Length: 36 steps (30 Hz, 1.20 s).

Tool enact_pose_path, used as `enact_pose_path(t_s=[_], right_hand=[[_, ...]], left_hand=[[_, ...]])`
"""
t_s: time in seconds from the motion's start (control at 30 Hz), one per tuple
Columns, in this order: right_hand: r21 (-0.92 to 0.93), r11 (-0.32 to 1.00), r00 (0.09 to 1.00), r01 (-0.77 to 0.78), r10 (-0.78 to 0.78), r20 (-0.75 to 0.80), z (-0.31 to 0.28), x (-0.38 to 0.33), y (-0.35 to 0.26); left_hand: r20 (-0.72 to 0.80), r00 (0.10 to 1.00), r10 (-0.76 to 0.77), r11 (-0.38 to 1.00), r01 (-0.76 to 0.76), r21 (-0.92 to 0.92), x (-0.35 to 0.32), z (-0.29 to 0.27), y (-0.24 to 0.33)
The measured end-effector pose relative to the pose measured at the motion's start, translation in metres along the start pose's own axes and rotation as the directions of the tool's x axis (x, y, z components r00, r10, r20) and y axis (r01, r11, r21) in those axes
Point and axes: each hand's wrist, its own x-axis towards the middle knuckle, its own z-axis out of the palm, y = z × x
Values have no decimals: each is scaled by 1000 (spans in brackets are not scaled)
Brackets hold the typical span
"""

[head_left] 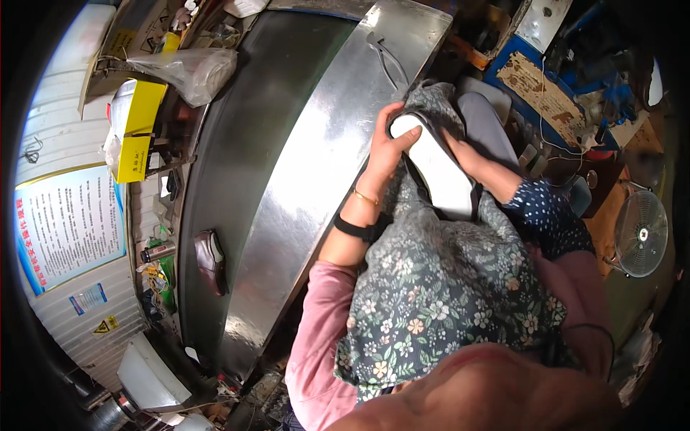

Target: Assembling shoe components on a factory production line.

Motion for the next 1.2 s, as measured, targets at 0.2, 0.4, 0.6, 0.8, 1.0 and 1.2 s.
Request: enact_pose_path(t_s=[0.2, 0.4, 0.6, 0.8, 1.0, 1.2], right_hand=[[-783, 441, 836, 438, -520, 175, 1, -29, -48], [-934, -58, 583, 352, -767, 267, 11, -32, -73], [-559, 747, 926, 358, -360, 112, -19, -17, -76], [-569, 818, 996, 85, -59, 65, -15, -79, -23], [-199, 944, 915, 265, -180, 361, -14, -46, -37], [-67, 961, 960, 270, -263, 99, 24, -35, -58]], left_hand=[[-34, 999, -25, 1000, 25, -13, -2, 2, -2], [-47, 997, -59, 994, 63, 88, 18, 9, -13], [58, 989, -133, 990, 129, 62, 25, 6, 0], [78, 995, -65, 976, 47, 214, 13, 9, 0], [54, 986, -156, 987, 158, -40, 26, -16, -4], [-346, 931, -114, 994, 106, -41, 10, -18, -60]])
